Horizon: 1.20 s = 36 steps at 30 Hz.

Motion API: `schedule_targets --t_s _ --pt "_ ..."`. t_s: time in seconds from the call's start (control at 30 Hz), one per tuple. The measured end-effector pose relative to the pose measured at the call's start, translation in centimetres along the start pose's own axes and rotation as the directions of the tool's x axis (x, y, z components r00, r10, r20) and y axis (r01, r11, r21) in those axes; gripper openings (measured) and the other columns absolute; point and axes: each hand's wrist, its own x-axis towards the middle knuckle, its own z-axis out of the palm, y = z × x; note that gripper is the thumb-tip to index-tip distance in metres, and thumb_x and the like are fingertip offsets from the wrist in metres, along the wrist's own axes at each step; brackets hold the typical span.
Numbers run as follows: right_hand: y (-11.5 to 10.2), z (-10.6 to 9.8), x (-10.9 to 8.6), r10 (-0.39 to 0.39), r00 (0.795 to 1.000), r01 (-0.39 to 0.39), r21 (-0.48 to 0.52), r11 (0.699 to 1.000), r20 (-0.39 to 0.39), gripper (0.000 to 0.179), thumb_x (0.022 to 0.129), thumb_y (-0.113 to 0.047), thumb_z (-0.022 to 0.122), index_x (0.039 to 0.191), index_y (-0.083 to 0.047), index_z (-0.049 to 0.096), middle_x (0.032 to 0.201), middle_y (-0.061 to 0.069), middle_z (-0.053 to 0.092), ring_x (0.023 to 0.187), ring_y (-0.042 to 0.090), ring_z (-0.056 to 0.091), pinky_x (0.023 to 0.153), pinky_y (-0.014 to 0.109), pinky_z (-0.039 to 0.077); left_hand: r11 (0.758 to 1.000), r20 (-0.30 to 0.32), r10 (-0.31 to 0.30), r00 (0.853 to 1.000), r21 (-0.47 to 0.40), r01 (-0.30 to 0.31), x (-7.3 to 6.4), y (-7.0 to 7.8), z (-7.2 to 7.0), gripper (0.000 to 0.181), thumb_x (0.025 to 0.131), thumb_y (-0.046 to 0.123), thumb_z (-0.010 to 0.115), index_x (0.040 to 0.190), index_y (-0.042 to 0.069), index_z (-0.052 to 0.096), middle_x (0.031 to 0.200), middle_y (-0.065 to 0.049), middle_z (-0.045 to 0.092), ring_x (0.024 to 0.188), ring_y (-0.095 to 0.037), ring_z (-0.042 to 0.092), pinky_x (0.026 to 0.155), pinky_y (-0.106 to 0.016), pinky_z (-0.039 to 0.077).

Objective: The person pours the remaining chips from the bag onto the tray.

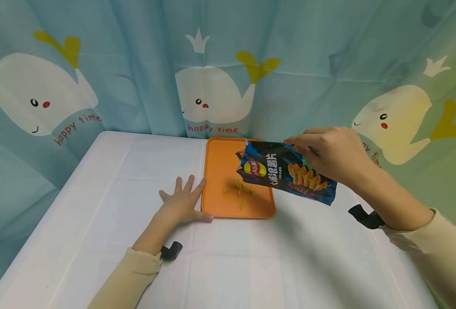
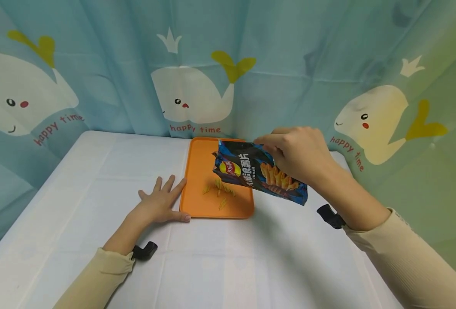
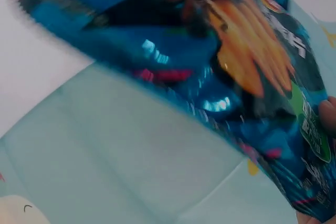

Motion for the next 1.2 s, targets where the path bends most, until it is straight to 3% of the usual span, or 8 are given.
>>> schedule_targets --t_s 0.1,0.53,1.2 --pt "-0.08 -0.12 0.06 0.011 1.000 -0.011 -0.001 1.000 0.010 0.024 0.084 -0.007 0.076 0.104 -0.021 0.081 0.083 -0.001 0.076 0.042 0.003 0.036 0.038 0.023 0.023 1.000 0.007 0.002 1.000 -0.005 -0.002 -0.05 -0.08 -0.08 0.123 0.068 0.079 0.071 0.162 0.028 0.011 0.167 -0.018 0.005 0.149 -0.053 -0.001 0.095 -0.089 0.007" --pt "0.07 -0.62 0.45 0.025 0.999 -0.024 -0.024 0.999 0.039 0.025 0.085 -0.008 0.076 0.105 -0.021 0.080 0.087 0.001 0.077 0.042 0.005 0.041 0.038 0.024 0.023 1.000 0.000 0.008 1.000 0.002 -0.008 -0.35 -0.16 -0.35 0.122 0.069 0.078 0.071 0.162 0.028 0.011 0.167 -0.018 0.005 0.149 -0.054 0.000 0.095 -0.089 0.010" --pt "0.13 -0.23 0.55 0.018 1.000 -0.018 -0.026 1.000 0.011 0.026 0.085 -0.006 0.074 0.104 -0.022 0.080 0.083 -0.002 0.076 0.041 0.005 0.037 0.038 0.025 0.024 1.000 0.004 0.004 1.000 -0.004 -0.004 -0.36 -0.22 -0.29 0.122 0.068 0.078 0.072 0.162 0.027 0.013 0.167 -0.018 0.005 0.149 -0.054 0.000 0.095 -0.089 0.009"
